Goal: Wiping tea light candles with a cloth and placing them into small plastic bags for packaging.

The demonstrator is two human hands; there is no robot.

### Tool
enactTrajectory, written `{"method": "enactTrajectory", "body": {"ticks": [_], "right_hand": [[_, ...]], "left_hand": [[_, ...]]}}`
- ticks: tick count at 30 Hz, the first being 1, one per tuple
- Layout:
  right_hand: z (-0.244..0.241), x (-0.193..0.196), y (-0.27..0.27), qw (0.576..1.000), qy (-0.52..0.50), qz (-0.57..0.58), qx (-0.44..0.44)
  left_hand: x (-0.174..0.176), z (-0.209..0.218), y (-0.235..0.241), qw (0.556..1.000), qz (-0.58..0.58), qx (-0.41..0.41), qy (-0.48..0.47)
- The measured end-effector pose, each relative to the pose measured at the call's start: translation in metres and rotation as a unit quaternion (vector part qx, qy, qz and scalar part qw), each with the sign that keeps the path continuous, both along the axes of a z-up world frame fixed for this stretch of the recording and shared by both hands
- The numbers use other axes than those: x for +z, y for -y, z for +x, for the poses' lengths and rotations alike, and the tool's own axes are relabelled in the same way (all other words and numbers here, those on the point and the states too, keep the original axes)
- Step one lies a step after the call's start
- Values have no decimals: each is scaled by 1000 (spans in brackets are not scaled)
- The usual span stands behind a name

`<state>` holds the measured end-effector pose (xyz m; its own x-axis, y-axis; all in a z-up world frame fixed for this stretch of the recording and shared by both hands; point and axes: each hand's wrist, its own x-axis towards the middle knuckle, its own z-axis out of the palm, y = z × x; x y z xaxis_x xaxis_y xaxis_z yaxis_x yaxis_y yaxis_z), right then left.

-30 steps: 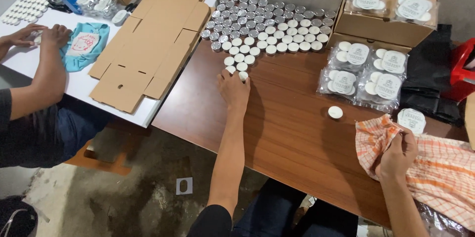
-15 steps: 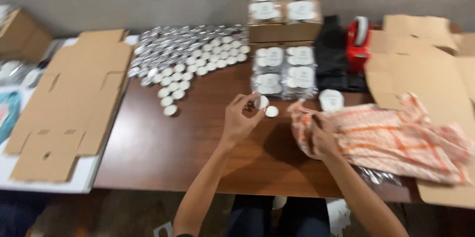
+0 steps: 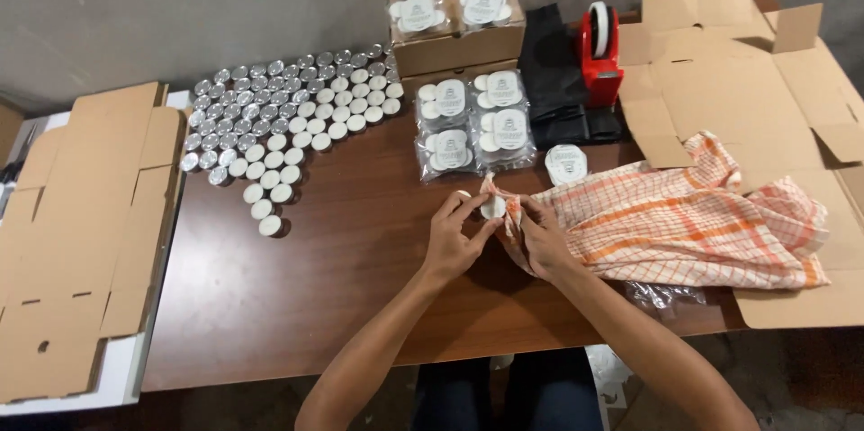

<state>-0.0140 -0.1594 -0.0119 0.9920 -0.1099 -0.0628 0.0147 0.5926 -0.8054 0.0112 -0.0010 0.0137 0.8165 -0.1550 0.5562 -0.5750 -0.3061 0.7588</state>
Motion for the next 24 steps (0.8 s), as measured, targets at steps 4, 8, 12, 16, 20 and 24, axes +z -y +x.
{"method": "enactTrajectory", "body": {"ticks": [4, 8, 12, 16, 20, 24], "right_hand": [[-8, 39, -5, 999, 2, 14, 49], [0, 6, 6, 993, -35, 95, 56], [1, -6, 13, 994, -24, 68, 87], [1, -8, 12, 990, -15, 93, 107], [-2, 8, 12, 988, -67, 109, 89], [-5, 0, 13, 988, -63, 95, 105]], "left_hand": [[0, -3, -1, 999, -36, 6, 2], [-7, -7, 5, 998, -68, 1, 13], [-17, -4, 2, 997, -69, 0, 20], [-17, -9, 3, 998, -69, -2, 14], [-5, -10, 4, 997, -77, -5, 24], [-7, -11, 2, 996, -81, -8, 21]]}}
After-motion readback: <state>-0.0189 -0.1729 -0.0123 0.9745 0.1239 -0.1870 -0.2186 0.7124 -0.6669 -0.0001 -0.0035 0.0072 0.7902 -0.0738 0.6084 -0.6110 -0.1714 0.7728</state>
